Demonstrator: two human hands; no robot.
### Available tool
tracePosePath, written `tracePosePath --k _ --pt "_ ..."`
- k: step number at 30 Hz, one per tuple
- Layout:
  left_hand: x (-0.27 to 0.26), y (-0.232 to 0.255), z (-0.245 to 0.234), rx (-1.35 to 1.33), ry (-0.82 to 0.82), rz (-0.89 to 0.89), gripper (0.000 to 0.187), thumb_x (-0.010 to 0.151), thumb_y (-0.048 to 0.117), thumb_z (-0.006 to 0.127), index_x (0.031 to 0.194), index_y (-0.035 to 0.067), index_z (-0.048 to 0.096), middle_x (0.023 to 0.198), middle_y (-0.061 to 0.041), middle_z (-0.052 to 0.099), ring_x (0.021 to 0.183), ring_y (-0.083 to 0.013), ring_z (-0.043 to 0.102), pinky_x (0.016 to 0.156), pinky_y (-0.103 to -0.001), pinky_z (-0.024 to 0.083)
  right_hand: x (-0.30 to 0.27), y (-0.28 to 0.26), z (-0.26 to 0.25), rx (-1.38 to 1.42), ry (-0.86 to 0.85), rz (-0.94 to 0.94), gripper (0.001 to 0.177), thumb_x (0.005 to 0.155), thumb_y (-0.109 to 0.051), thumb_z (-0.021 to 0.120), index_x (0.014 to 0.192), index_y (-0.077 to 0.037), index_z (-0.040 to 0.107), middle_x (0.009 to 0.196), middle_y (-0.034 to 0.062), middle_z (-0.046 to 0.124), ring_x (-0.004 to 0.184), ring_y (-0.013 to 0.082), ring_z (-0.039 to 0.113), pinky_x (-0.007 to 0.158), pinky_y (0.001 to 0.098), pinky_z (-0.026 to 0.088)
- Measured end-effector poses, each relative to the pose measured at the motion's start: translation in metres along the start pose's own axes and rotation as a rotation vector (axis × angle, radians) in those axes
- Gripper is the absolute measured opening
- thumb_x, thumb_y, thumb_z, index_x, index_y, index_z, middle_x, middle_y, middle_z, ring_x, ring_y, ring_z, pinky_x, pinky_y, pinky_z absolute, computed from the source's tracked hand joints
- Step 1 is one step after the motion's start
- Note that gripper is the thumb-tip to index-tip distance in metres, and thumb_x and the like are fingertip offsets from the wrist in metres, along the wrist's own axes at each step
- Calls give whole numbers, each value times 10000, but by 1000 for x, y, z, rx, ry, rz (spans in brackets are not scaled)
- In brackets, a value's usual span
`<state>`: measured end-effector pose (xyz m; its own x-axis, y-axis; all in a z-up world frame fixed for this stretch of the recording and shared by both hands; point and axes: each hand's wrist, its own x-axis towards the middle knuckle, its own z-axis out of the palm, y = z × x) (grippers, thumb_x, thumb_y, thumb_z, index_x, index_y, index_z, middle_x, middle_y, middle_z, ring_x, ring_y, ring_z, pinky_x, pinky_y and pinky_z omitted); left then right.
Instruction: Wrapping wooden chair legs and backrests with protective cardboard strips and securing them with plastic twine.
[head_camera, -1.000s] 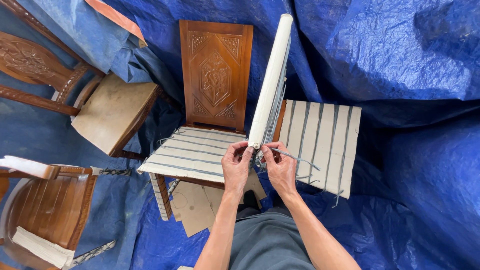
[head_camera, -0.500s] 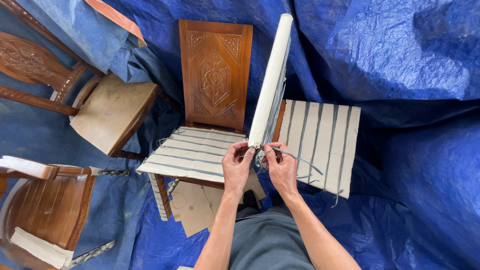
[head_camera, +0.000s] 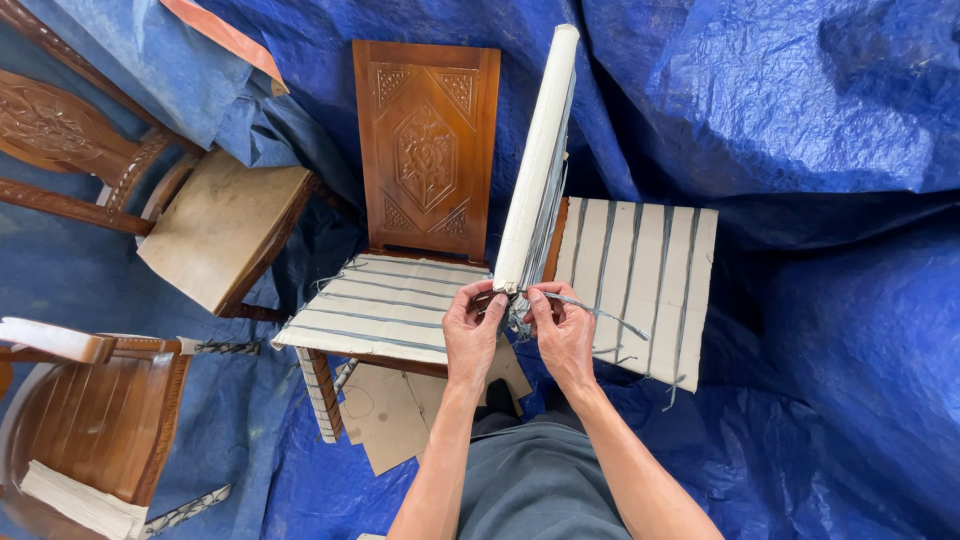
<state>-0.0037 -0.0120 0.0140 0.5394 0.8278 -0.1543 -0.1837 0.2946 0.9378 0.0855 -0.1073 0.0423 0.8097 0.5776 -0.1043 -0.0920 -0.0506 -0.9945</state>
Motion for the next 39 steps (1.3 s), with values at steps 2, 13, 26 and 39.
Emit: tracePosePath --k 2,13,26,39 --pt "0 1 1 10 8 -17 283 931 17 714 1203 -7 645 1065 -68 728 973 -105 673 848 -246 556 1 1 -1 40 5 18 192 1011 -218 642 1033 -31 677 747 25 689 643 54 596 560 221 480" --pt "-7 5 -10 -18 77 -46 362 975 120 640 1321 26 589 1199 -84 651 919 -127 669 804 -275 556 -10 11 -5 26 35 47 232 993 -245 639 1089 -34 648 932 38 726 725 73 658 569 225 527" --pt "-30 -142 -137 282 115 -374 289 998 221 640 1211 29 679 975 -107 702 809 -145 665 702 -264 534 -113 261 -76 -203 84 498 175 943 -167 665 1041 -27 703 883 73 754 729 143 719 571 296 558" --pt "-203 -277 -389 647 436 -734 234 905 209 704 1066 48 759 895 -90 770 718 -154 747 596 -289 605 -217 356 -188 -286 298 862 199 990 -143 590 1084 -46 736 954 111 775 783 197 722 601 336 573"
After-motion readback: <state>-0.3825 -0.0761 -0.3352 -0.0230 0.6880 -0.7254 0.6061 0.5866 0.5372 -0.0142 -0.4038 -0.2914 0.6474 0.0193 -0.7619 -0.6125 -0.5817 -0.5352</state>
